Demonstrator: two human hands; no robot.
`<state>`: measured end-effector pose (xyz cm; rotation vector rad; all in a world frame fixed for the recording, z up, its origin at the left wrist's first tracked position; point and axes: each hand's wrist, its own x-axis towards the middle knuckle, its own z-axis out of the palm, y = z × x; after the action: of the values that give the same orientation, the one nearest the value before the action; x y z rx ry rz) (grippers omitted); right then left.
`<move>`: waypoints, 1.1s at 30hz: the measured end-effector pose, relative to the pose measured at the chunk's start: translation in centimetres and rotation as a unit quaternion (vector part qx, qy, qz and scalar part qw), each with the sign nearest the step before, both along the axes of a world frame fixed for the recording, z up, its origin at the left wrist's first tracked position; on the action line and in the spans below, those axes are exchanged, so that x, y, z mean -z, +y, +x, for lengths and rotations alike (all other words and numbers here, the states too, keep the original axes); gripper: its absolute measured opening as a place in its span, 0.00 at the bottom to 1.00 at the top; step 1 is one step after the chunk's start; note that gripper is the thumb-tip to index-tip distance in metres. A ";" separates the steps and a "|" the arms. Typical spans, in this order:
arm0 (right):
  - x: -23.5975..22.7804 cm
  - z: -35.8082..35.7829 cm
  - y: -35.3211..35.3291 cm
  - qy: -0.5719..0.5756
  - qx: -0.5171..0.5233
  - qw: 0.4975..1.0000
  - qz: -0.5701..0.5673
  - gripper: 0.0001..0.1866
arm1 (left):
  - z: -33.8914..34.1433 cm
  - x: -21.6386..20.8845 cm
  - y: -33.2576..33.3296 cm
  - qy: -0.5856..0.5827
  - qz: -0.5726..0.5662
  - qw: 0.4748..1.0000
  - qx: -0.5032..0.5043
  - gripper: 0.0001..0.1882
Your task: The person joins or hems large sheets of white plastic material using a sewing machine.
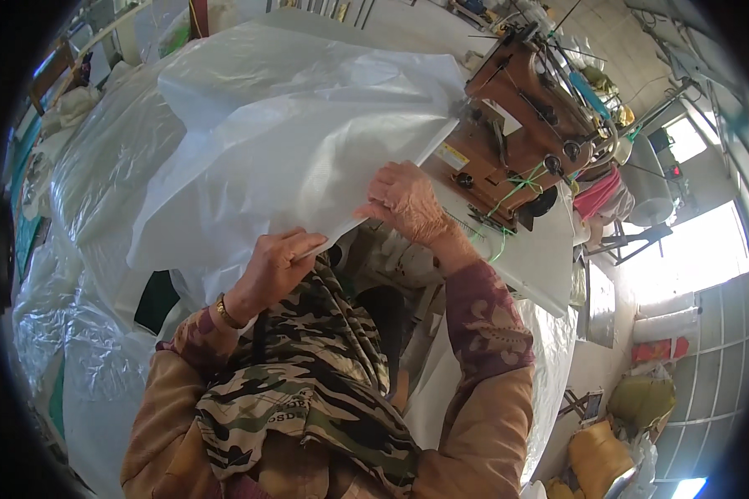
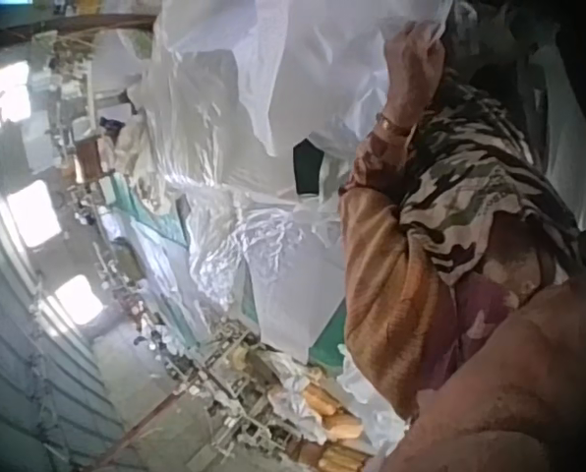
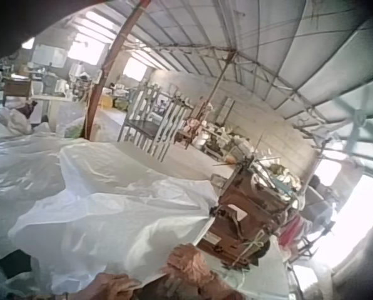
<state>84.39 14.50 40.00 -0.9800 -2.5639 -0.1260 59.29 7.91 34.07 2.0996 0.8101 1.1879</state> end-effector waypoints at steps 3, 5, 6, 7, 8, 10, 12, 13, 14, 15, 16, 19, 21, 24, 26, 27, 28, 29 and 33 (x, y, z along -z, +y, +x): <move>0.0 1.4 1.0 0.004 0.008 1.000 -0.005 0.19 | -0.4 -0.1 0.4 0.004 -0.037 0.999 0.011 0.14; -0.1 2.2 1.7 0.010 0.020 1.000 -0.020 0.20 | -0.6 0.0 0.6 0.016 -0.032 0.999 0.011 0.14; -0.2 2.6 2.2 -0.001 0.022 1.000 -0.018 0.21 | -0.7 0.1 0.7 0.012 -0.035 0.999 0.010 0.14; -0.3 2.9 2.6 -0.013 0.031 0.999 -0.017 0.22 | -0.7 0.3 0.8 0.015 -0.049 0.999 0.008 0.14; -0.3 3.2 3.0 -0.012 0.023 1.000 -0.015 0.22 | -0.8 0.4 0.9 0.007 -0.036 0.999 0.008 0.14; -0.5 3.9 3.7 -0.035 0.045 0.998 -0.006 0.22 | -0.8 0.7 1.0 0.017 -0.079 0.997 0.002 0.14; -0.5 4.6 4.2 -0.051 0.043 0.998 0.011 0.20 | -0.8 0.9 1.1 0.013 -0.066 0.998 0.004 0.14; -0.6 5.0 4.5 -0.065 0.052 0.996 0.027 0.18 | -0.9 1.0 1.1 0.021 -0.073 0.997 0.002 0.13; -0.6 5.4 4.8 -0.069 0.053 0.996 0.022 0.18 | -0.8 1.1 1.1 0.018 -0.065 0.998 0.005 0.13; -0.6 5.8 5.1 -0.074 0.057 0.995 0.040 0.17 | -0.8 1.2 1.1 0.028 -0.037 0.999 0.005 0.14; -0.7 6.2 5.4 -0.079 0.067 0.993 0.063 0.17 | -0.7 1.3 1.1 0.042 -0.016 0.999 0.002 0.14; -0.9 7.5 6.1 -0.098 0.079 0.989 0.076 0.19 | 0.5 1.8 0.6 0.127 0.124 0.983 0.055 0.15; -0.3 7.8 5.9 -0.031 0.137 0.977 0.158 0.18 | 1.6 2.2 0.2 0.156 0.147 0.974 0.072 0.16; 2.4 6.9 4.6 0.070 0.269 0.925 0.258 0.19 | 3.0 2.7 -0.1 0.211 0.184 0.955 0.101 0.15; 4.9 5.7 3.7 0.249 0.374 0.876 0.177 0.20 | 3.7 3.0 0.2 0.215 0.184 0.954 0.093 0.11; 6.0 5.4 3.5 0.331 0.391 0.852 0.111 0.20 | 4.0 3.1 0.5 0.219 0.176 0.954 0.103 0.15; 6.7 5.2 3.5 0.410 0.419 0.810 0.012 0.20 | 4.2 3.2 0.7 0.222 0.187 0.950 0.116 0.15; 7.3 5.1 3.6 0.429 0.386 0.816 0.030 0.22 | 4.4 3.3 1.0 0.230 0.184 0.948 0.118 0.14; 7.5 5.3 3.4 0.392 0.361 0.846 -0.040 0.21 | 5.2 3.6 2.1 0.273 0.180 0.934 0.141 0.09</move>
<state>89.68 17.92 32.47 -1.5791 -1.3889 0.1582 64.53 10.03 30.47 2.8019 0.5077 0.6296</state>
